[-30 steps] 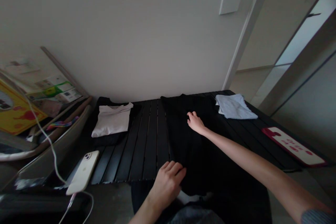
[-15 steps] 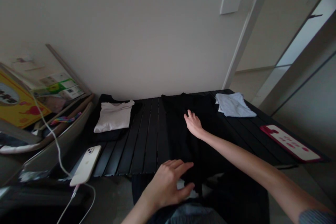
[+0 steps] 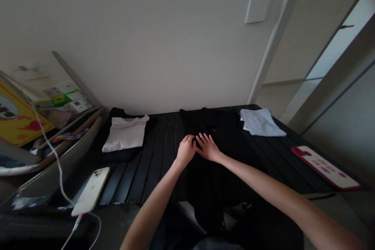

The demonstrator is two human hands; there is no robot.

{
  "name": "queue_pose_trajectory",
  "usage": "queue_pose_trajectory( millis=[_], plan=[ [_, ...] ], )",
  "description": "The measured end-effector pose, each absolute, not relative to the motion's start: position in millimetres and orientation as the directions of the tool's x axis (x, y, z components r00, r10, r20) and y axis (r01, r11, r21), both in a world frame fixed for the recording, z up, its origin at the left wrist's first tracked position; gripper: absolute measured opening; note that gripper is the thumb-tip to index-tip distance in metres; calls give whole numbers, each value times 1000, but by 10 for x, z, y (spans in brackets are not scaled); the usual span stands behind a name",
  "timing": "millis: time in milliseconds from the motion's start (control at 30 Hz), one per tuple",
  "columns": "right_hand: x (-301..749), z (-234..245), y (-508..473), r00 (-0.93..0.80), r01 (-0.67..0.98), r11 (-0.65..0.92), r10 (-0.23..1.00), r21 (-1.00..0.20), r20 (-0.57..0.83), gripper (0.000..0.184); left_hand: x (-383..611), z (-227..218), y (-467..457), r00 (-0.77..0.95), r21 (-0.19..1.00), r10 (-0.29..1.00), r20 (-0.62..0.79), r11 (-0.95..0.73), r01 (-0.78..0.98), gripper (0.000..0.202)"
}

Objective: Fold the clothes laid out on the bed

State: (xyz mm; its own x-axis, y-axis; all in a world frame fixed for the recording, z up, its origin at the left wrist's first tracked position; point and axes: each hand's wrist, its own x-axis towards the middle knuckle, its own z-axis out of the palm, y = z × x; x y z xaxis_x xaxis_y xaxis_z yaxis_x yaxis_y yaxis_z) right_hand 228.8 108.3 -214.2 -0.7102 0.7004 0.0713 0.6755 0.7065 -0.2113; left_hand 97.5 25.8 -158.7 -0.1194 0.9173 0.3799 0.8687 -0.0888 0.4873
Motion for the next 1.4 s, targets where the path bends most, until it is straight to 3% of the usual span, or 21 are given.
queue_pose_trajectory(
  millis=[267, 400, 500, 600, 667, 767, 867, 967, 1200, 1400],
  plan=[
    [1676, -1966, 709, -783, 584, 753, 621, -304, 32, 69, 524, -1809, 1123, -260, 379, 942, 214, 165, 911, 44],
    [1513, -1985, 659, -797, 505, 769, 590, -392, 130, 68, 130, -1974, 1183, -332, 344, 937, 112, 277, 897, 48],
    [1570, -1987, 811, -777, 444, 757, 592, -479, 214, 46, -24, -2077, 1166, -346, 309, 934, 88, 305, 901, 54],
    [1781, -1911, 1206, -676, 485, 704, 678, -519, 289, 29, -33, -2156, 1173, -336, 222, 937, 101, 308, 925, 65],
    [1981, -1836, 1578, -540, 588, 624, 777, -515, 324, 34, -11, -2190, 1196, -331, 167, 937, 110, 311, 936, 71],
    [2279, -1781, 2144, -125, 872, 220, 963, -438, 237, 42, 13, -2211, 1239, -334, 139, 937, 106, 319, 938, 75],
    [2485, -1859, 2541, 37, 914, 33, 985, -405, 166, 58, 16, -2206, 1268, -335, 133, 937, 101, 321, 938, 76],
    [2581, -1995, 2723, 27, 922, 16, 994, -387, 107, 61, 15, -2198, 1272, -329, 131, 939, 102, 315, 940, 75],
    [2569, -1956, 2853, -97, 910, 116, 993, -399, 69, 22, 14, -2184, 1255, -330, 130, 936, 119, 315, 940, 74],
    [2482, -1613, 2925, -45, 905, 72, 996, -420, 74, 28, 36, -2119, 1231, -340, 195, 929, 147, 310, 931, 78]
  ],
)
